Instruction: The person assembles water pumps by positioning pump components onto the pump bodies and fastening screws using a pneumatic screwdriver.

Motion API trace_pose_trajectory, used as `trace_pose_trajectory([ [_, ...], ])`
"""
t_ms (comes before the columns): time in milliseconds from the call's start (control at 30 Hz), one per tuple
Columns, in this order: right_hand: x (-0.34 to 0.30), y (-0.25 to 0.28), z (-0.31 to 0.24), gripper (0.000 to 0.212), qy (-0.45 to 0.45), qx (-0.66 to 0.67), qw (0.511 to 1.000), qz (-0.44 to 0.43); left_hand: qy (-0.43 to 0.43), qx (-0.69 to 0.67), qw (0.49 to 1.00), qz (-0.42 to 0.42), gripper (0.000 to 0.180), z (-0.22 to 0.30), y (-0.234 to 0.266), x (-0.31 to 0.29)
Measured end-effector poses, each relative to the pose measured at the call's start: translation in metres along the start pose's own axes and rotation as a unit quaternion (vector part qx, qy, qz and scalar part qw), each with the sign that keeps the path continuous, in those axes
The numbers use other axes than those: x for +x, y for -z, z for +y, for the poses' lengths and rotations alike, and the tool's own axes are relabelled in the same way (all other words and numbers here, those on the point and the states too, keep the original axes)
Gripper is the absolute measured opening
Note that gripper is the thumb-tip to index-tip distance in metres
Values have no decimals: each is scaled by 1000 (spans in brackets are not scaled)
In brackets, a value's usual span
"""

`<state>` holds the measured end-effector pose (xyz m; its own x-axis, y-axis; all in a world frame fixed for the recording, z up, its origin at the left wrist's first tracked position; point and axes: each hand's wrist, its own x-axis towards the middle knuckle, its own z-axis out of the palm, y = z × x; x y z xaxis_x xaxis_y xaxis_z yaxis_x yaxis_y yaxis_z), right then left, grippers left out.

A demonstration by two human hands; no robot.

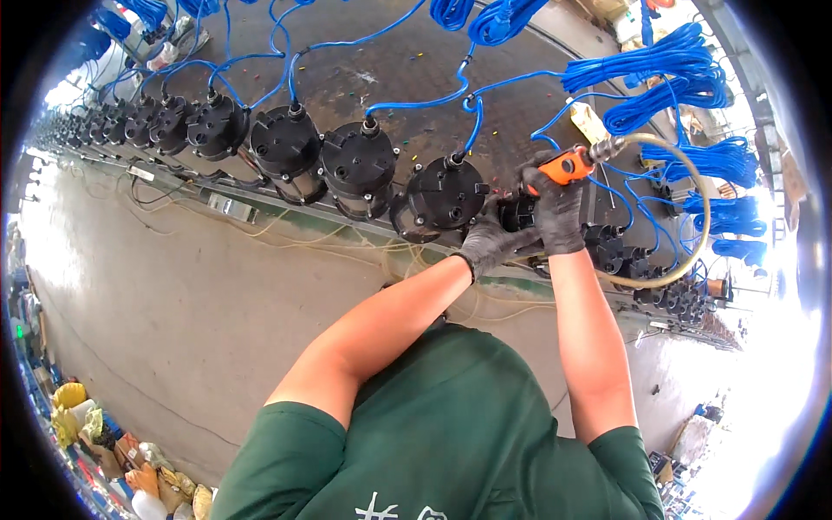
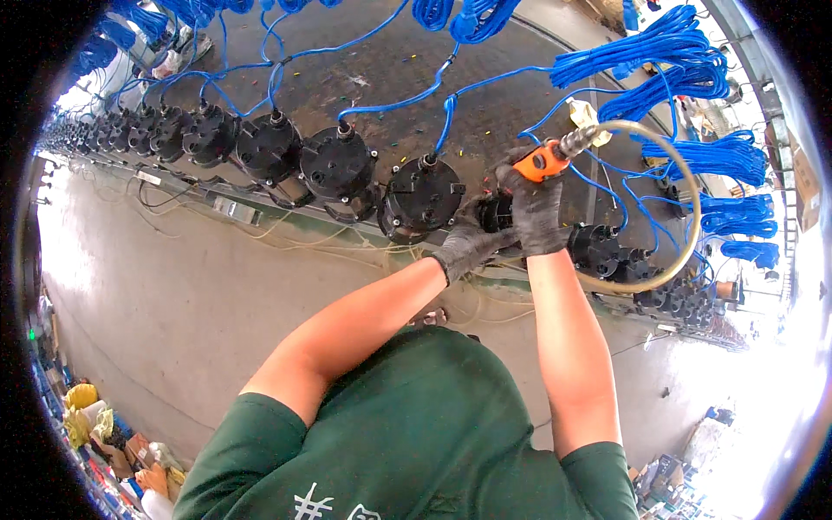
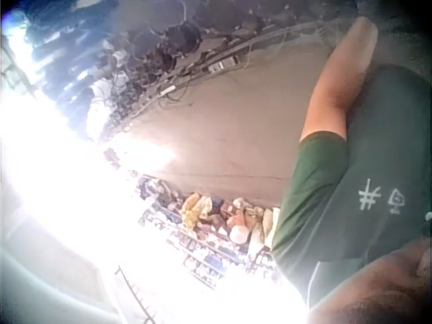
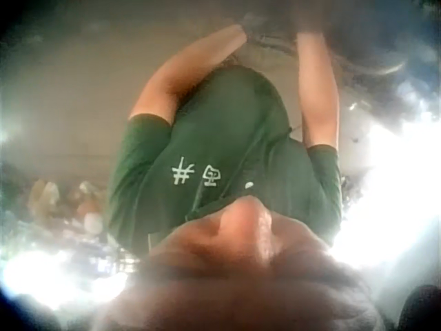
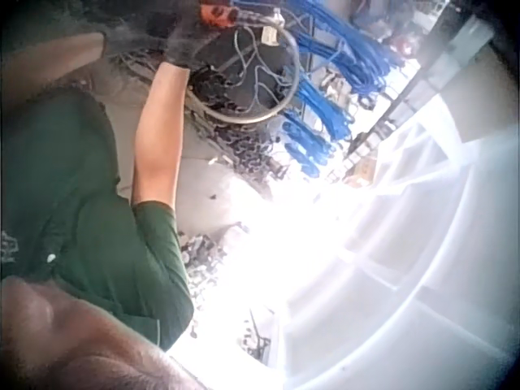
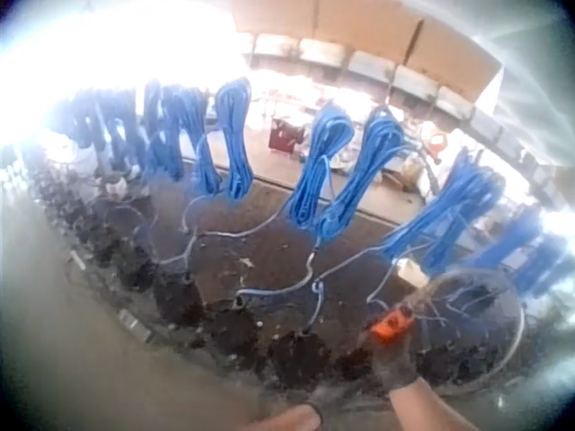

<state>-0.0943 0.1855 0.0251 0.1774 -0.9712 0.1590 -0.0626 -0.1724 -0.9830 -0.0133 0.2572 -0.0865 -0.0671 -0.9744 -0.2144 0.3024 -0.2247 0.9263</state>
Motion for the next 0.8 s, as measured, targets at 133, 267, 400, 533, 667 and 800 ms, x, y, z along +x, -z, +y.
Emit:
trace_pose_trajectory([
  [133,7,-4,-2,33,16,8,1000,16,10,24,1000,5,99,8,3,1],
  [267,3,-1,-2,35,3,2,1000,4,44,16,999,-7,97,41,-2,-15],
  [400,-5,7,-5,41,45,83,995,41,20,-61,998,-6,96,31,0,-8],
  [533,-59,22,-54,41,42,222,973,48,13,32,999,-16,81,7,7,3],
  [667,-89,38,-46,51,54,213,975,42,-12,54,998,-25,63,11,4,9],
  [800,-93,47,-8,51,28,159,985,65,57,-120,988,-82,35,-13,5,19],
])
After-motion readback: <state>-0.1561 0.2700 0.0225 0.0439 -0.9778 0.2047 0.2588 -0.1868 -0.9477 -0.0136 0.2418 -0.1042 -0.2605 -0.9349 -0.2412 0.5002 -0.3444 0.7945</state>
